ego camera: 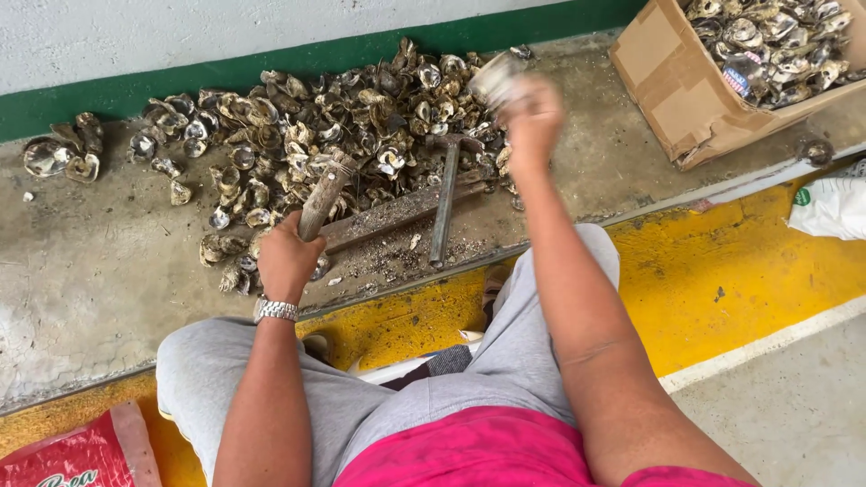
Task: Processing oyster shells using a hammer and metal anvil on a concrete floor.
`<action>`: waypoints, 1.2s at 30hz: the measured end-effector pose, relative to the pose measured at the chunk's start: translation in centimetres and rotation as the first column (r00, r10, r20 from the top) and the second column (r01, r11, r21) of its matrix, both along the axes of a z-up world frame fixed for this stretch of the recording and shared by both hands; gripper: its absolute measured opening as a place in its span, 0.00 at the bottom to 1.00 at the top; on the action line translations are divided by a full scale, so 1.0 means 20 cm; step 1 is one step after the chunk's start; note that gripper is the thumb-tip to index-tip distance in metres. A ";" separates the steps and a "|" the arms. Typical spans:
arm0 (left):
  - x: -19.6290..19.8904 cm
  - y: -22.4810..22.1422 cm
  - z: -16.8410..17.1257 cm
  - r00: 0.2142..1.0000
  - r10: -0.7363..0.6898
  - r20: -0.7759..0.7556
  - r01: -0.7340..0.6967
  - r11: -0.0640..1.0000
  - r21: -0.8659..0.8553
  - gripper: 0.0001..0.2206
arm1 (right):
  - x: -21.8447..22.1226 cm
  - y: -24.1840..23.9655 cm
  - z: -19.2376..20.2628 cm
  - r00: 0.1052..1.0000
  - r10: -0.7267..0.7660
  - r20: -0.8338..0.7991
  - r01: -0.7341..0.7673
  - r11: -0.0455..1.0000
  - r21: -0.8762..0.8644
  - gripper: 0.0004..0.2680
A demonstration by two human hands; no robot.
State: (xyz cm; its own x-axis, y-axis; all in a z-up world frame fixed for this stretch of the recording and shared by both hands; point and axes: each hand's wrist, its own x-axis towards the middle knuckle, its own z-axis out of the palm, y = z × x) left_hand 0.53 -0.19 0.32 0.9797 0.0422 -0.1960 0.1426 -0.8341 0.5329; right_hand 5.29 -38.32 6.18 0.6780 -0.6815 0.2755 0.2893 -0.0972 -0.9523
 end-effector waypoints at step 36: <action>-0.04 -0.17 -0.10 0.933 -0.310 -0.184 0.330 0.940 0.088 0.14 | 0.46 1.33 -0.57 0.683 0.354 -0.639 -0.668 -0.051 -0.742 0.19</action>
